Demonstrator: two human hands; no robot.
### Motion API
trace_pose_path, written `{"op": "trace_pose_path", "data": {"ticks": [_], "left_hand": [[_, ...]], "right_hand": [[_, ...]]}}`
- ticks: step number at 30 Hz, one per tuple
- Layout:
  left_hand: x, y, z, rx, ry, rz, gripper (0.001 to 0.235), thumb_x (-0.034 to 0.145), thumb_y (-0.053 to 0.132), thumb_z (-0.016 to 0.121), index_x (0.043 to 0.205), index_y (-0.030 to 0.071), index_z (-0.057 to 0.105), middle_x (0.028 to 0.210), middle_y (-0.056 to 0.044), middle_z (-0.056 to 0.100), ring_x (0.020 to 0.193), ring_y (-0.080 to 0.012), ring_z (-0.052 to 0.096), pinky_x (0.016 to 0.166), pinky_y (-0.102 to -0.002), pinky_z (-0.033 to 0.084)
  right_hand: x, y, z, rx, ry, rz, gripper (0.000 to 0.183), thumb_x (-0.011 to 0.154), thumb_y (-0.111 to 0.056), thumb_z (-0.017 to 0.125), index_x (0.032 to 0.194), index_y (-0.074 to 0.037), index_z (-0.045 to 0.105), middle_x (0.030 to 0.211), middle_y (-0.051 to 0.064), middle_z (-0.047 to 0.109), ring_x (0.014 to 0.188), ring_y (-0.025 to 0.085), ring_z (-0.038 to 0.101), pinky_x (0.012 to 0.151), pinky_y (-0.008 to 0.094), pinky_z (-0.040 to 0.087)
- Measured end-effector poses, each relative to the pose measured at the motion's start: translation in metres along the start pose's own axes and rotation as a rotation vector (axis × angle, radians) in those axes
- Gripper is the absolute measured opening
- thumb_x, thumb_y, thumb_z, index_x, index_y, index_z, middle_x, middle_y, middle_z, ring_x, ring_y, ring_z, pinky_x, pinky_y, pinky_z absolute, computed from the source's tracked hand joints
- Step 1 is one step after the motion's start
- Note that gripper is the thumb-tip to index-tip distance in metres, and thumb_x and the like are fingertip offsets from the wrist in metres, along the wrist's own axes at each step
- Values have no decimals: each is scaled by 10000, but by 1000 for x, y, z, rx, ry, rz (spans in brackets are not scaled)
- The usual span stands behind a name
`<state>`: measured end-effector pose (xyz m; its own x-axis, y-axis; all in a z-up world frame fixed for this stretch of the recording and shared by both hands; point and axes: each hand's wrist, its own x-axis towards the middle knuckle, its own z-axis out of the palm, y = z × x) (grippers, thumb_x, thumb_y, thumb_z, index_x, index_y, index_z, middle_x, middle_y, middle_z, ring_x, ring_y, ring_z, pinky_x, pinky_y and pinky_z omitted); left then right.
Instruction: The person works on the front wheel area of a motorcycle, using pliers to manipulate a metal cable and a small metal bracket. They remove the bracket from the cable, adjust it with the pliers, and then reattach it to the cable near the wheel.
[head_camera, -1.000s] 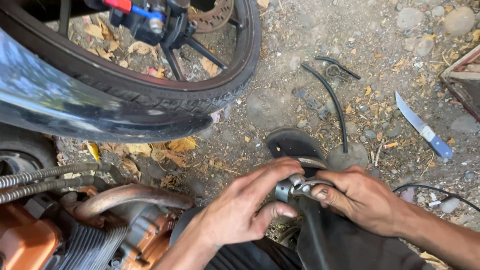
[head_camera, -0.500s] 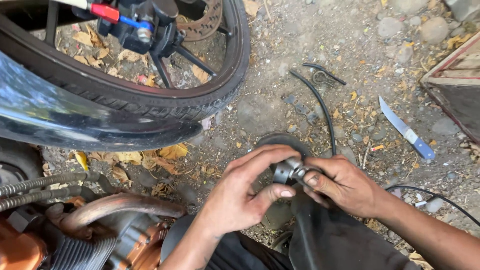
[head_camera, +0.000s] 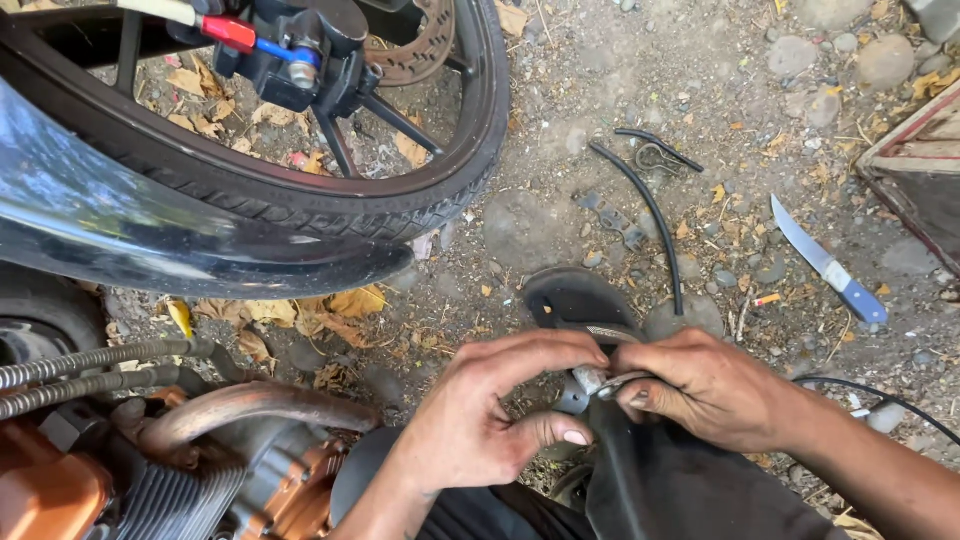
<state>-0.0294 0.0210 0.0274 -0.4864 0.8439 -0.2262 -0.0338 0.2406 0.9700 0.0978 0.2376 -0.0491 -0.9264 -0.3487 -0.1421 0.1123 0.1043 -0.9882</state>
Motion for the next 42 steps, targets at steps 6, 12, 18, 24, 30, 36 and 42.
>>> {"op": "trace_pose_path", "data": {"ticks": [6,12,18,24,30,36,42], "left_hand": [[-5,0,3,71,-36,24,524,751,165,800,1221,-12,651,1222,-152,732,1050,-313,776,929,-394,632],[-2,1,15,130,36,93,425,851,165,747,1203,-29,609,1192,-170,711,946,-301,758,827,-366,627],[12,-7,16,144,77,25,454,771,138,784,1183,-15,667,1206,-157,738,1019,-311,776,899,-385,625],[3,-9,22,89,111,-35,295,841,24,721,1136,21,727,1123,-89,707,782,-195,685,671,-303,545],[0,-35,31,332,435,205,456,733,98,843,1133,-5,649,1040,-138,731,860,-247,725,802,-350,614],[-4,-57,38,203,540,156,449,697,255,879,1040,5,734,1184,-161,732,854,-184,758,777,-280,690],[0,-61,28,-68,610,-210,286,773,186,836,1031,72,787,992,-62,784,575,-60,554,478,-207,412]], "right_hand": [[-8,5,7,4,39,40,274,965,-336,596,797,-124,640,531,-58,599,381,131,539,398,308,412],[-13,11,14,157,41,142,382,996,-405,526,772,-108,614,578,-48,678,417,123,582,427,298,447],[-7,31,6,125,41,105,156,924,-211,643,801,-119,619,609,-44,684,476,100,587,452,278,442],[-40,75,-2,279,-48,367,231,881,-260,732,999,-110,862,981,23,677,790,154,619,623,337,478],[-54,82,5,142,164,731,365,893,-122,682,1238,-144,801,815,42,853,612,148,694,543,321,558],[-79,106,9,452,265,700,365,789,8,774,1143,-3,688,645,115,737,522,211,655,477,369,478],[-103,113,-4,833,49,489,560,725,-201,850,1182,68,671,990,189,805,838,275,740,689,401,582]]}}
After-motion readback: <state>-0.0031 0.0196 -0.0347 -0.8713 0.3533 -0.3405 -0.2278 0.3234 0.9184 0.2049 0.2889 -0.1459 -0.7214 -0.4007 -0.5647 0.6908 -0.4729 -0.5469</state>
